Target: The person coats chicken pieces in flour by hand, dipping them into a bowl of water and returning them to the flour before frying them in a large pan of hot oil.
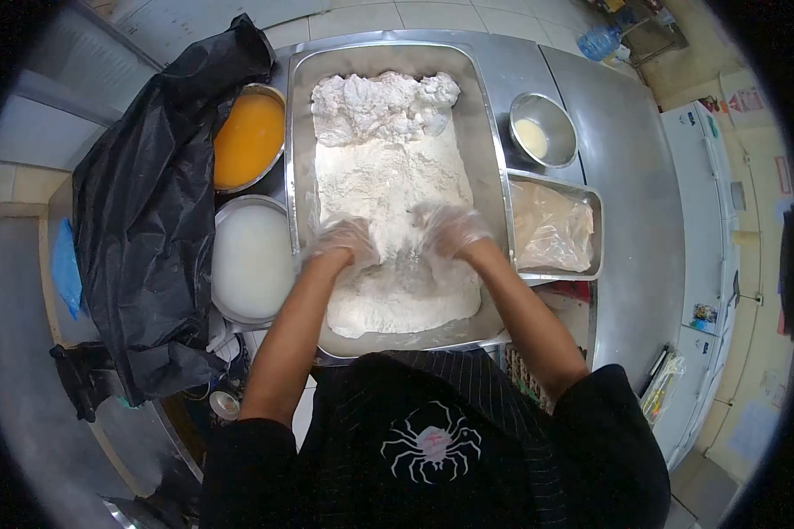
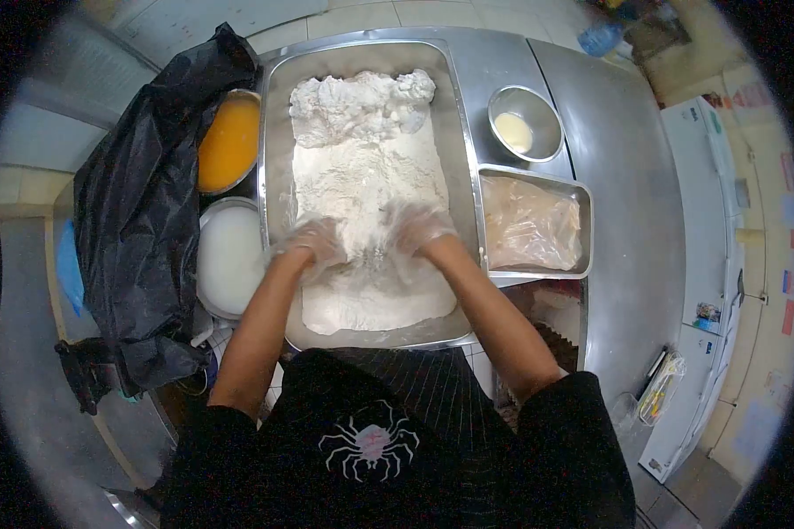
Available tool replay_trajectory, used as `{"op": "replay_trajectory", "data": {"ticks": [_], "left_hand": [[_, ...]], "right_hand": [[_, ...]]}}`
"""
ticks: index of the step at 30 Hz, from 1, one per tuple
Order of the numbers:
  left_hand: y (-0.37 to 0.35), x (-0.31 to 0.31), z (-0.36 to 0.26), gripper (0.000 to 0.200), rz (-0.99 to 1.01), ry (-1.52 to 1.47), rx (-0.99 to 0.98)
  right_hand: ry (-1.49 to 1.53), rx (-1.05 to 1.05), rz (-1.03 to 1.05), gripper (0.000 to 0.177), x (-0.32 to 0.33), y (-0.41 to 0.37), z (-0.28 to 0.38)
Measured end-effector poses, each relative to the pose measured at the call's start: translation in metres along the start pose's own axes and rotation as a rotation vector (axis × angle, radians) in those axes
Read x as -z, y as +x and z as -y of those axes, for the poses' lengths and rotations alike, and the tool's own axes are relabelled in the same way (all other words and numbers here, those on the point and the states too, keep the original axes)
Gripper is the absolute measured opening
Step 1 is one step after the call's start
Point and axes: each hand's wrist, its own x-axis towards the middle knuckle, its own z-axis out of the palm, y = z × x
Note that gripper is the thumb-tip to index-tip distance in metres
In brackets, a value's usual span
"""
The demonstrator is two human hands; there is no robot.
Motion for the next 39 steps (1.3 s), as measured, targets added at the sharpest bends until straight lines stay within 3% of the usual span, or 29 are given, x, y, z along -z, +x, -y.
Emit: {"op": "replay_trajectory", "data": {"ticks": [1, 3, 4, 5, 6, 8, 9, 11, 13, 15, 16, 18, 19, 20, 22, 23, 25, 26, 28, 29, 31, 32, 34, 36, 38, 39], "left_hand": [[0.017, -0.001, 0.019, 0.042, 0.063, 0.088, -0.177], [0.067, -0.037, 0.07, 0.048, -0.61, 0.516, -0.33], [0.037, 0.047, 0.02, 0.049, 0.058, -0.023, 0.084], [0.105, -0.004, 0.051, 0.055, -0.524, -0.437, 0.241], [0.109, -0.009, 0.046, 0.055, -0.515, -0.437, 0.25], [0.115, -0.003, 0.022, 0.058, -0.368, -0.082, 0.359], [0.103, 0.005, 0.014, 0.058, -0.362, -0.085, 0.365], [0.05, 0.027, -0.012, 0.054, -0.084, -0.342, 0.161], [-0.005, 0.034, -0.017, 0.058, 0.095, -0.449, 0.116], [-0.027, -0.041, 0.007, 0.066, -0.333, -0.393, -0.193], [-0.037, -0.036, -0.003, 0.066, -0.331, -0.392, -0.2], [-0.058, -0.018, -0.034, 0.071, 0.139, 0.082, 0.057], [-0.054, -0.031, -0.043, 0.06, -0.199, 0.242, 0.015], [-0.032, -0.06, -0.029, 0.06, -0.201, 0.243, 0.017], [0.027, -0.112, 0.002, 0.045, -0.624, 0.141, -0.178], [0.031, -0.093, -0.001, 0.045, -0.627, 0.144, -0.178], [0.025, -0.038, -0.017, 0.03, -0.165, -0.05, 0.132], [0.024, -0.03, -0.014, 0.03, -0.175, -0.042, 0.128], [0.019, -0.016, -0.001, 0.024, -0.133, 0.12, -0.139], [0.019, -0.014, 0.001, 0.023, -0.155, 0.094, -0.133], [0.003, -0.003, 0.0, 0.024, -0.196, 0.091, -0.143], [-0.009, 0.006, -0.005, 0.025, -0.227, 0.08, -0.149], [-0.029, 0.024, -0.016, 0.028, -0.192, 0.113, -0.094], [-0.031, 0.023, -0.02, 0.031, -0.159, 0.141, -0.029], [-0.016, -0.001, -0.02, 0.035, -0.268, 0.295, -0.143], [-0.001, -0.023, -0.016, 0.035, -0.269, 0.294, -0.142]], "right_hand": [[-0.015, -0.146, -0.035, 0.053, 0.0, 0.014, -0.011], [0.215, -0.251, -0.539, 0.053, 0.009, 0.039, -0.026], [0.38, -0.136, -0.492, 0.054, -0.04, 0.111, -0.05], [0.551, -0.031, -0.429, 0.055, -0.085, 0.179, -0.071], [0.555, -0.028, -0.417, 0.055, -0.09, 0.182, -0.062], [0.122, -0.006, -0.373, 0.061, -0.064, 0.184, -0.028], [0.121, -0.002, -0.366, 0.061, -0.042, 0.164, -0.014], [-0.136, 0.44, 0.226, 0.065, 0.002, 0.093, 0.011], [0.626, 0.319, 0.141, 0.066, -0.006, 0.042, 0.006], [-0.131, 0.598, -0.073, 0.062, -0.058, 0.053, -0.007], [-0.129, 0.59, -0.073, 0.062, -0.06, 0.035, -0.003], [-0.196, 0.137, -0.074, 0.062, -0.058, -0.007, 0.014], [-0.221, 0.122, -0.065, 0.062, -0.062, -0.003, 0.014], [-0.223, 0.123, -0.067, 0.062, -0.062, 0.003, 0.015], [-0.137, 0.104, -0.141, 0.055, -0.056, 0.016, 0.014], [-0.137, 0.105, -0.145, 0.055, -0.05, 0.021, 0.011], [-0.341, 0.304, 0.14, 0.037, -0.03, 0.025, 0.002], [-0.341, 0.3, 0.127, 0.037, -0.019, 0.014, 0.0], [-0.172, 0.165, 0.023, 0.027, -0.002, -0.007, -0.009], [-0.172, 0.161, 0.014, 0.027, -0.006, -0.01, -0.019], [-0.101, 0.21, -0.279, 0.034, -0.016, -0.01, -0.038], [-0.093, 0.202, -0.283, 0.034, -0.012, -0.014, -0.038], [-0.05, 0.001, -0.355, 0.032, 0.0, -0.026, -0.033], [-0.039, 0.002, -0.314, 0.036, 0.01, -0.031, -0.022], [-0.035, 0.009, -0.275, 0.041, 0.01, -0.024, -0.011], [-0.125, 0.095, -0.094, 0.048, 0.002, -0.011, -0.006]]}}
